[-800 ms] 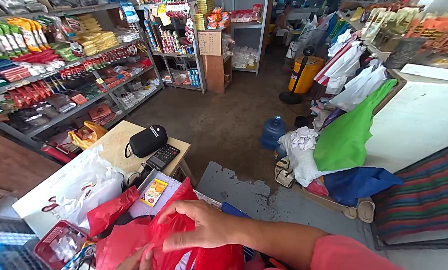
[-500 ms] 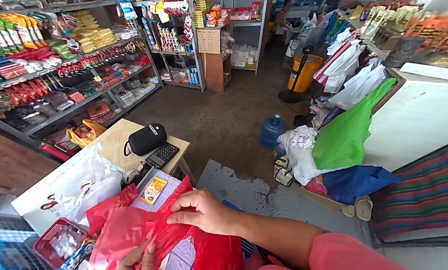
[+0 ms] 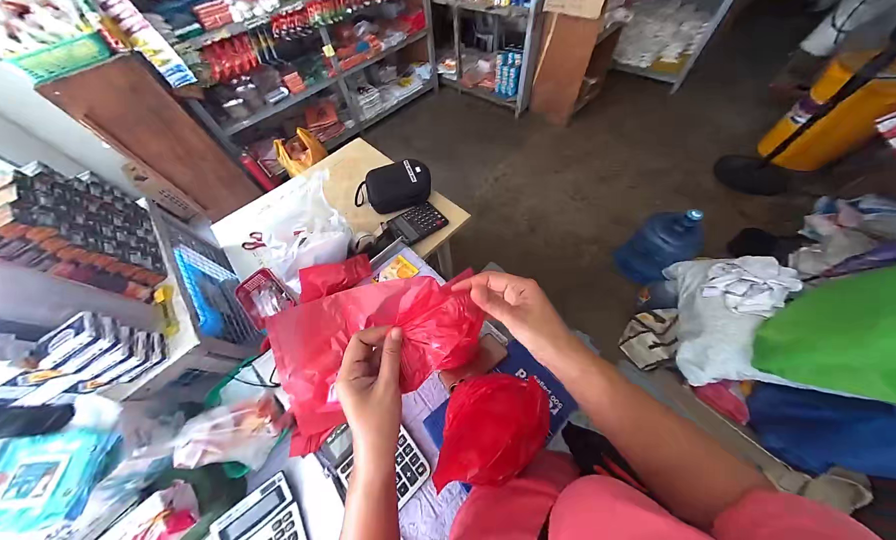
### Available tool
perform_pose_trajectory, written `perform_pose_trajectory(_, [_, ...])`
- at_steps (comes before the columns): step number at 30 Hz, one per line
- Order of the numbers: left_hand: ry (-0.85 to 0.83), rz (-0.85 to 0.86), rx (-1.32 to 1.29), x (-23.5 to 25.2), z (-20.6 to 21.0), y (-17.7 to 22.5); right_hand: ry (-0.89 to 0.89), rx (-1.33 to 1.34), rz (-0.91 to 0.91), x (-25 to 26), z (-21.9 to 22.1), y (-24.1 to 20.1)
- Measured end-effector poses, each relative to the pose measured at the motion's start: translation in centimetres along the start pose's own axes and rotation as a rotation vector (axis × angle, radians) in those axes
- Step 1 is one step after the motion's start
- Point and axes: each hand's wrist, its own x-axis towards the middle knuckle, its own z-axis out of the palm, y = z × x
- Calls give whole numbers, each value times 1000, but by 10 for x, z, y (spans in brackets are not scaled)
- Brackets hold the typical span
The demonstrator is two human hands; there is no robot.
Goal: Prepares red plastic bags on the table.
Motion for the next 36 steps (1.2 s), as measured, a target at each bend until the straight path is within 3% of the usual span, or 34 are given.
perform_pose_trajectory(4, [-7,-9,0,-1,2,-1,-12,55,38,4,1,4])
perform_pose_trajectory(8, [-145,-46,182,2,-3,3,-56,-103,-109,5,4,9])
perform_pose_trajectory(12, [-267,71,388,20,-8,8,-105,-267,-295,5,8,12])
perform_pose_trajectory(16, [-405,160,236,34,-8,13,-63,-409,-397,5,8,12])
perform_pose_trajectory(20, [-391,125,84,33,2,13,20,-516,-451,6,7,15])
perform_pose_trajectory(27, [-309,73,20,20,12,11,-80,-294,-348,4,4,20])
perform_pose_trajectory(32, [-349,96,-2,12,3,-1,-210,77,-345,5,3,11])
perform_pose_trajectory(36, [-376,82,-189,7,1,1,-350,60,-313,2,10,6])
